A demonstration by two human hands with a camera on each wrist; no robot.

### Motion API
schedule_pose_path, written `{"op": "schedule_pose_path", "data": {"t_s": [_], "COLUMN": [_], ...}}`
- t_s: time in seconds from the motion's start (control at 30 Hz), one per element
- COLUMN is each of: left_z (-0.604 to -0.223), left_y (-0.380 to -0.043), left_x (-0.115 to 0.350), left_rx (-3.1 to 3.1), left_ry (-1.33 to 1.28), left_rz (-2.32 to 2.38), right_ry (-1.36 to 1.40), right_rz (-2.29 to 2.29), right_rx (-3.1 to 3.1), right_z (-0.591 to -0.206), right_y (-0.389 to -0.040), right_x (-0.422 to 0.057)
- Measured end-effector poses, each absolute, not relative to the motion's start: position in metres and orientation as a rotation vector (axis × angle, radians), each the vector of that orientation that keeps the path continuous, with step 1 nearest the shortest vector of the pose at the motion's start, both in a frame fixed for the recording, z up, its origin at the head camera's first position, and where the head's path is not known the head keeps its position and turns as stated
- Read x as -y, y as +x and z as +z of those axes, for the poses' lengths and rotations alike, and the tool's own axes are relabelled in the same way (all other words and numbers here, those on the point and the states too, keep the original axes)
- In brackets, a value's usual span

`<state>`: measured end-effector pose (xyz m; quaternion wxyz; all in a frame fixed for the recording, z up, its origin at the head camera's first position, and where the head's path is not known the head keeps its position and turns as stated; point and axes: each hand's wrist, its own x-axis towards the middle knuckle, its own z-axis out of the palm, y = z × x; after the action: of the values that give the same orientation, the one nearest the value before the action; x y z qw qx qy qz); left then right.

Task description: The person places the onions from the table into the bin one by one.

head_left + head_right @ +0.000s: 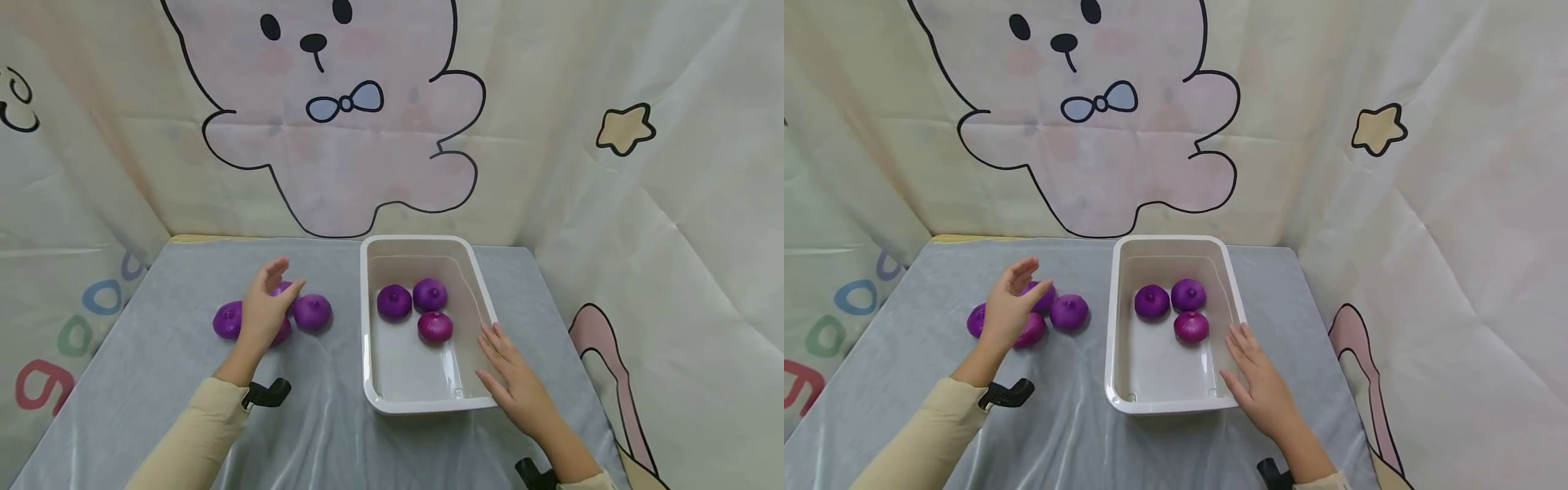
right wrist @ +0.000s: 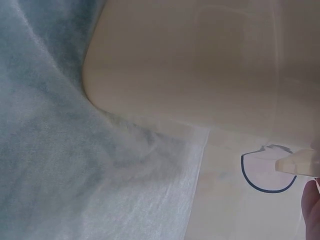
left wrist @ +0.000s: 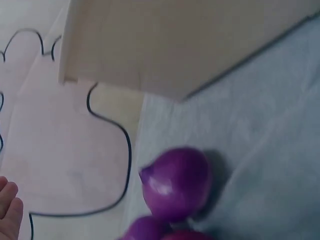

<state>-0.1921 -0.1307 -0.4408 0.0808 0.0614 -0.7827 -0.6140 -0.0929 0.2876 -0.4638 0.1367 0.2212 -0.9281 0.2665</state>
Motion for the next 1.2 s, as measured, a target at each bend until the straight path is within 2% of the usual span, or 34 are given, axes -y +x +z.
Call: {"op": "schedule_pose_path", "data": {"t_s": [0.47,0.8,1.2], "left_z": [-0.492,-0.51,-0.528], "left_y": [-0.18,-0.175,-0.174], "left_x": [0.204,0.23,0.244], "left_rx": [2.399,2.379,2.486], "left_ry": [0.484,0.656,0.704], "left_rz": [-1.54,-1.46,-1.467], "right_ry": [0.645,0.658,0.653], "right_rz": [0.77,0.763,0.789], "right_rx": [2.65,2.639,2.641], "right_z": [-0.461,-0.462,-0.463], "right_y": [-0.091,-0.093,-0.093], "right_x": [-0.286,-0.286,-0.285]}}
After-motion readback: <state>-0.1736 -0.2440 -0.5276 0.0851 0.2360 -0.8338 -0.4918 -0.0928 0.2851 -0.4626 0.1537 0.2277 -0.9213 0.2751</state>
